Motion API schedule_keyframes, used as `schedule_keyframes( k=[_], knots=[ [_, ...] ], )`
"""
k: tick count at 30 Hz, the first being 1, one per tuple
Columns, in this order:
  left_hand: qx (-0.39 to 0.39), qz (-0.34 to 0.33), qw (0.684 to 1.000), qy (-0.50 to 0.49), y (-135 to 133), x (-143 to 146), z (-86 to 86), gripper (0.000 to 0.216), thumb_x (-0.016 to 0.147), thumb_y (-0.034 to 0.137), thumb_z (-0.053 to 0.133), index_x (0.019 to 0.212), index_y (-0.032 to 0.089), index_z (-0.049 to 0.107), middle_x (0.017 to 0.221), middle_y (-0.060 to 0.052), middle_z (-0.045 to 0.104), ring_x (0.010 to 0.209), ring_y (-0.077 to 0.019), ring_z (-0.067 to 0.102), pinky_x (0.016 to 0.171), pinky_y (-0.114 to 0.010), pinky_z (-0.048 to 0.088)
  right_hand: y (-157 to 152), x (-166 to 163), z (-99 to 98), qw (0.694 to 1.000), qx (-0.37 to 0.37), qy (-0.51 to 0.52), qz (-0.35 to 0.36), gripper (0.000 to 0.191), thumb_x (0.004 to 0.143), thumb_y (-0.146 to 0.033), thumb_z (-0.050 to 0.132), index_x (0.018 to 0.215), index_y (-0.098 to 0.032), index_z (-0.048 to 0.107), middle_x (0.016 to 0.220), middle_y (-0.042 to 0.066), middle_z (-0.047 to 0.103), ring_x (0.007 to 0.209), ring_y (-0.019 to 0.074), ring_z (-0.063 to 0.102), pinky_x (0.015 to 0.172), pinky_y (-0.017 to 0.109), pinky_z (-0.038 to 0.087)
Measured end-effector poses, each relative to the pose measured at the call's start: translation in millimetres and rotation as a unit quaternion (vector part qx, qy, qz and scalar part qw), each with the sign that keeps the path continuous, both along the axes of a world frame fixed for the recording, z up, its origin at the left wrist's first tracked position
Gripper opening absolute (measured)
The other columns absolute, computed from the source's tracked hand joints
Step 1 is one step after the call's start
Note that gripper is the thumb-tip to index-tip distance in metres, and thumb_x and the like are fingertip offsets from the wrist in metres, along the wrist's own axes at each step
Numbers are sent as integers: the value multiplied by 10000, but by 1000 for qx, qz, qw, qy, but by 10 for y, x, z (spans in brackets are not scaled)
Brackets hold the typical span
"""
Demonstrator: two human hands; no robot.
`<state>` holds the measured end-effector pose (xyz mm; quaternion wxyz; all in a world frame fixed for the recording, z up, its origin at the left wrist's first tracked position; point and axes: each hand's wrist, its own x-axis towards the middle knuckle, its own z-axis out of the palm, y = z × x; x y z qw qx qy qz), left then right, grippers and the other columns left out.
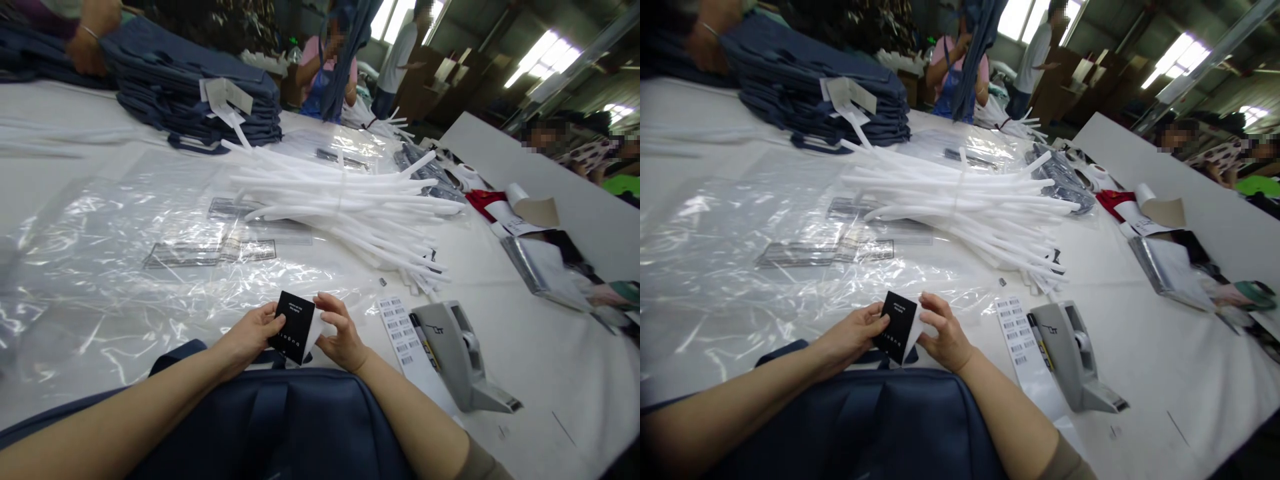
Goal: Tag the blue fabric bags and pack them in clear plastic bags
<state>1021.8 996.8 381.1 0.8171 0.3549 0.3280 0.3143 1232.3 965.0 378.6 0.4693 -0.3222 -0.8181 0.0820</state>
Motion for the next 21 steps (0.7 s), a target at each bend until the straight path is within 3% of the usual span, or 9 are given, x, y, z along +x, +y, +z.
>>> schedule_keyframes(
  k=[3,8,13,21],
  knots=[
    [-37,-2,999,-23,-14,2,41,579,631,449,842,1040,145,565,881,-64,691,777,-169,631,724,-256,467,7,-18,57,999,28,-23,-8,504,798,-105,648,1223,-286,445,1419,133,393,1280,260,466,947,455,519],
    [-66,37,996,-46,12,-34,65,412,723,334,792,1007,126,580,974,-89,690,882,-191,650,791,-264,516,-2,54,186,993,74,-83,-34,115,849,-122,593,872,-233,616,1125,73,634,1130,231,561,909,439,518],
    [-130,141,981,4,43,-160,-3,98,886,132,566,980,119,589,955,-94,686,860,-179,671,795,-288,565,-130,247,114,991,7,-131,8,88,848,-123,564,859,-195,612,863,46,710,872,188,631,770,363,528],
    [-149,198,966,68,19,-135,58,67,902,55,498,878,82,555,860,-120,681,729,-180,687,692,-300,607,-278,287,131,991,-29,-132,5,159,894,-114,477,897,-191,615,853,68,686,800,173,609,694,309,514]
  ],
)
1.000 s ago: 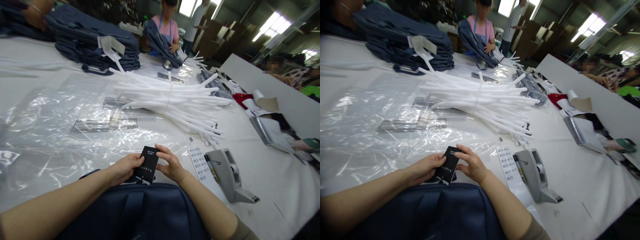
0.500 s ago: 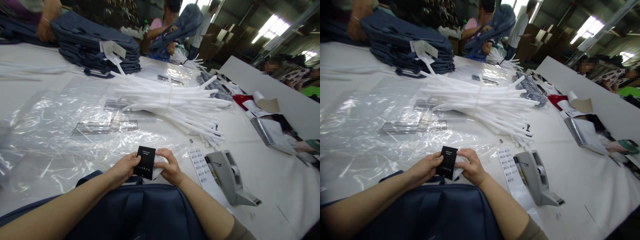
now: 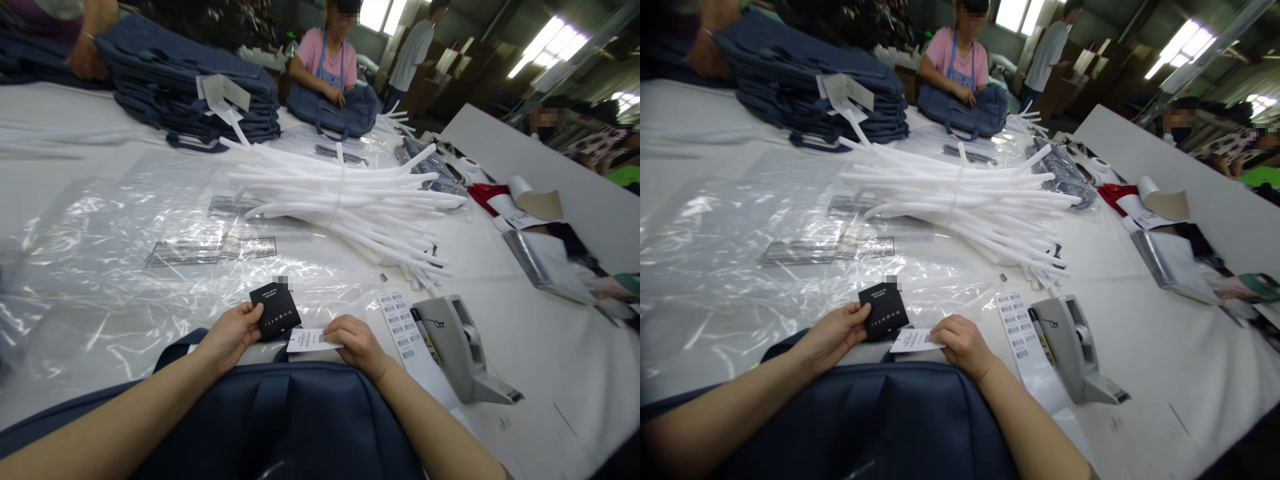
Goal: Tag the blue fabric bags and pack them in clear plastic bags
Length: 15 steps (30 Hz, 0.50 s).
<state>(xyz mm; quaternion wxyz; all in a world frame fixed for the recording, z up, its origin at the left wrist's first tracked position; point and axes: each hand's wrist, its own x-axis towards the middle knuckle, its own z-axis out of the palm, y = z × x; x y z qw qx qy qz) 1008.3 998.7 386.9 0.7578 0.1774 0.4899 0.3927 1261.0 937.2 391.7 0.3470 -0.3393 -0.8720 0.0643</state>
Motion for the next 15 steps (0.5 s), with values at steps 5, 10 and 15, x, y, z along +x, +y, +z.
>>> schedule_keyframes(
  k=[5,10,15],
  knots=[
    [18,-15,999,30,-7,20,-9,56,894,81,517,842,101,521,819,-101,675,691,-163,674,660,-272,591,-12,0,52,1000,-7,0,2,221,856,-59,452,920,-196,614,854,65,649,825,176,596,691,305,526],
    [226,-142,947,181,76,-75,-48,506,842,288,616,1309,236,427,674,21,631,603,-178,630,574,-294,557,-42,16,45,998,41,2,-46,236,784,-50,505,819,-210,675,945,78,564,915,198,573,747,334,531],
    [475,-352,734,334,220,-344,215,337,859,311,516,1147,241,676,1043,-36,704,925,-204,657,837,-262,499,-79,18,-20,997,8,8,-81,186,829,-127,569,841,-230,723,633,-13,487,546,101,481,483,211,398]
  ],
)
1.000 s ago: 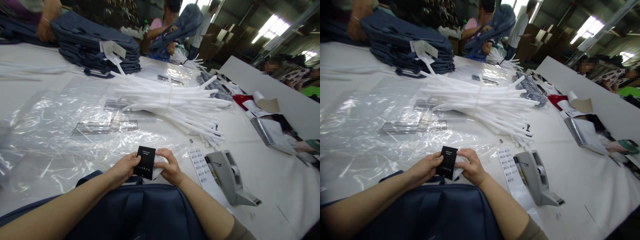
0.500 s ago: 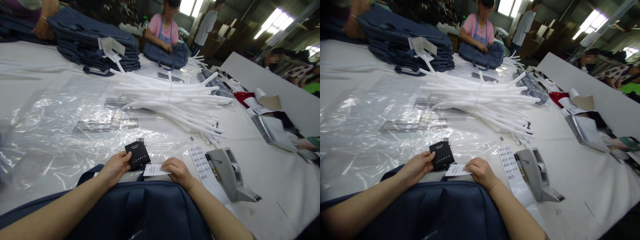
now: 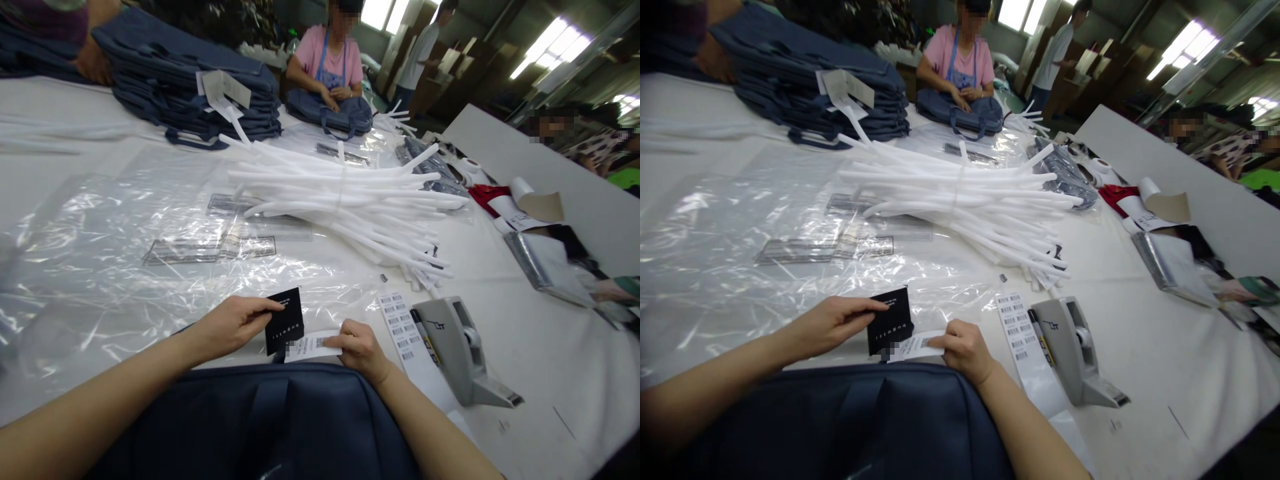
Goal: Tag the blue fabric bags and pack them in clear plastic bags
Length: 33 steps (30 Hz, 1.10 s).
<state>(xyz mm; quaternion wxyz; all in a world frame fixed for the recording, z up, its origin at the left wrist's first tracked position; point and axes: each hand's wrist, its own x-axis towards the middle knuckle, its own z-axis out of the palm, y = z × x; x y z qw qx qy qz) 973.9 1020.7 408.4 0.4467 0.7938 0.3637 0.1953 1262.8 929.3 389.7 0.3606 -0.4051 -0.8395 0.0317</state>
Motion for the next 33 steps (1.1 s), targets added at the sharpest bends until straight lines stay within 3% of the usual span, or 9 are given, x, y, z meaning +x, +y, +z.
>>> schedule_keyframes(
  k=[2,4,8,11,13,16,24,27,33],
  knots=[
    [30,-78,996,44,51,-111,55,474,837,243,511,1304,296,573,1201,-9,657,1056,-213,626,931,-267,456,-9,-3,-23,999,-44,16,9,139,841,-159,593,862,-205,722,568,-30,503,483,87,465,460,209,374],
    [55,-80,992,74,94,-191,32,503,825,247,527,1323,315,553,1227,-4,645,1084,-222,616,951,-275,438,-9,-14,-30,996,-77,39,2,101,843,-199,624,862,-192,723,561,-27,533,476,83,483,465,206,382],
    [144,-20,981,127,135,-232,-28,279,875,381,489,980,302,735,944,-34,682,854,-204,629,762,-275,453,16,-60,17,992,-101,69,-37,100,842,-252,648,834,-210,738,587,-20,506,506,91,491,472,207,387],
    [204,-9,973,110,149,-177,93,295,847,457,523,766,262,730,1022,-60,613,948,-225,571,804,-299,423,29,-89,68,986,-120,101,-51,90,823,-281,669,792,-223,730,733,25,574,668,132,573,591,238,463],
    [156,-12,982,109,177,-126,212,323,838,480,523,751,223,698,997,-61,632,935,-222,579,806,-294,419,28,-98,82,974,-177,131,-52,83,824,-257,651,772,-218,703,808,39,632,747,151,609,657,258,488],
    [19,-5,988,151,255,-72,305,327,839,482,510,802,199,668,784,-32,664,743,-190,611,657,-262,413,20,-99,61,946,-277,151,-74,81,819,-222,615,760,-208,668,737,15,661,679,140,606,628,249,475],
    [-241,68,965,75,347,-123,67,375,745,524,610,844,166,662,747,-67,707,680,-231,661,509,-241,411,24,-89,8,902,-370,190,-113,92,783,-268,609,733,-197,642,578,-33,573,519,107,542,527,229,424],
    [-283,88,954,44,314,-156,40,354,715,505,651,823,168,656,749,-75,712,676,-232,661,514,-240,423,31,-88,7,891,-379,219,-124,111,769,-298,612,732,-194,624,567,-42,549,492,104,533,487,222,422],
    [-269,109,956,44,303,-241,29,358,721,508,663,822,165,652,784,-94,716,700,-240,667,515,-244,427,58,-96,-4,868,-394,270,-134,232,770,-406,622,706,-185,588,553,-47,510,430,94,480,397,214,388]
  ],
)
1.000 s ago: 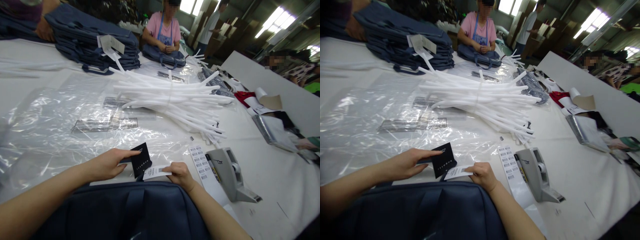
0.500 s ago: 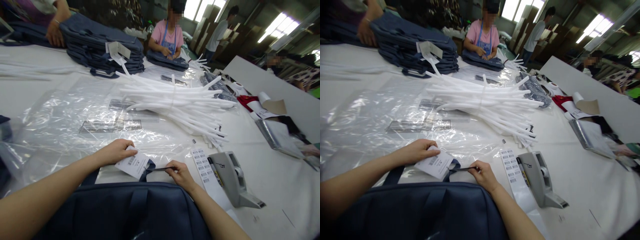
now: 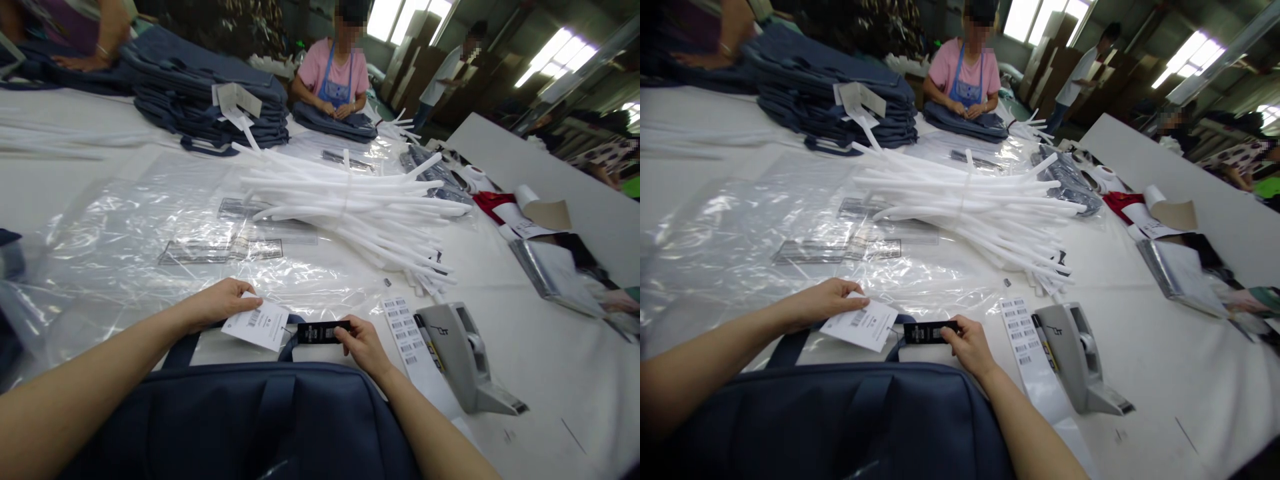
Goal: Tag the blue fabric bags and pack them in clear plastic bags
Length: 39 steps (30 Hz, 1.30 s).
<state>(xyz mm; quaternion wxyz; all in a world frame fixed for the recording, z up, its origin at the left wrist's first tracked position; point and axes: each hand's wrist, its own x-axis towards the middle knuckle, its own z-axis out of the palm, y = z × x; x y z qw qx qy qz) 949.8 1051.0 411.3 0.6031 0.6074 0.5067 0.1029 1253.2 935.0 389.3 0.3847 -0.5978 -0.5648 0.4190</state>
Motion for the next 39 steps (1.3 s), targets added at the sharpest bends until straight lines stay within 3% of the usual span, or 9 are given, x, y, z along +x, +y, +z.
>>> schedule_keyframes(
  k=[5,8,11,15,20,23,28,34,39],
  knots=[
    [-22,20,998,-58,-22,-14,-63,424,712,447,727,1039,193,634,692,-32,692,642,-181,648,538,-210,441,5,-7,-8,1000,23,-18,4,218,776,-390,626,709,-184,601,536,-46,512,439,95,485,407,209,383],
    [-106,56,983,-138,-62,3,-100,390,675,411,787,939,153,661,727,-56,700,639,-153,643,525,-182,460,-7,4,-21,998,52,-43,11,162,797,-332,611,726,-186,621,553,-38,535,452,97,496,423,210,395],
    [-209,128,950,-194,-112,4,-125,361,648,395,823,801,107,669,708,-77,690,577,-124,621,519,-170,501,-21,22,-19,984,142,-102,36,106,822,-258,613,745,-195,650,627,-10,609,558,120,566,524,229,469],
    [-256,200,906,-272,-167,5,-147,427,530,261,896,864,83,695,886,-129,713,793,-167,682,727,-181,563,-31,48,20,938,289,-147,124,119,869,-177,574,835,-207,683,768,38,678,728,149,637,663,271,538],
    [-101,157,973,-135,-161,108,-106,380,648,444,796,777,111,668,493,4,566,404,-80,467,389,-167,357,-19,71,147,872,404,-188,202,258,907,-103,464,964,-223,685,883,75,689,872,183,634,739,343,563],
    [47,105,993,-10,-111,185,-10,410,699,540,694,692,131,666,380,39,421,370,-87,345,389,-208,232,-6,72,256,840,440,-222,228,228,904,-108,492,1012,-205,667,945,103,686,957,208,619,784,364,560],
    [173,74,981,49,-54,242,80,420,688,503,644,477,158,530,426,18,450,460,-113,400,474,-236,259,-21,19,405,844,399,-263,244,239,885,-81,477,1005,-221,629,866,66,677,831,177,621,720,301,526],
    [113,121,986,24,-10,285,-11,364,646,443,643,466,172,478,407,28,390,436,-112,361,459,-238,214,78,-211,587,957,171,-202,118,438,789,-104,559,1196,-236,465,627,-88,436,526,94,430,523,217,377],
    [83,138,987,-1,45,313,-16,325,640,411,642,489,177,473,406,41,348,413,-99,321,441,-236,196,287,-311,777,962,110,-198,156,438,758,-75,580,1154,-253,524,628,-94,460,543,89,450,546,218,362]
  ],
)
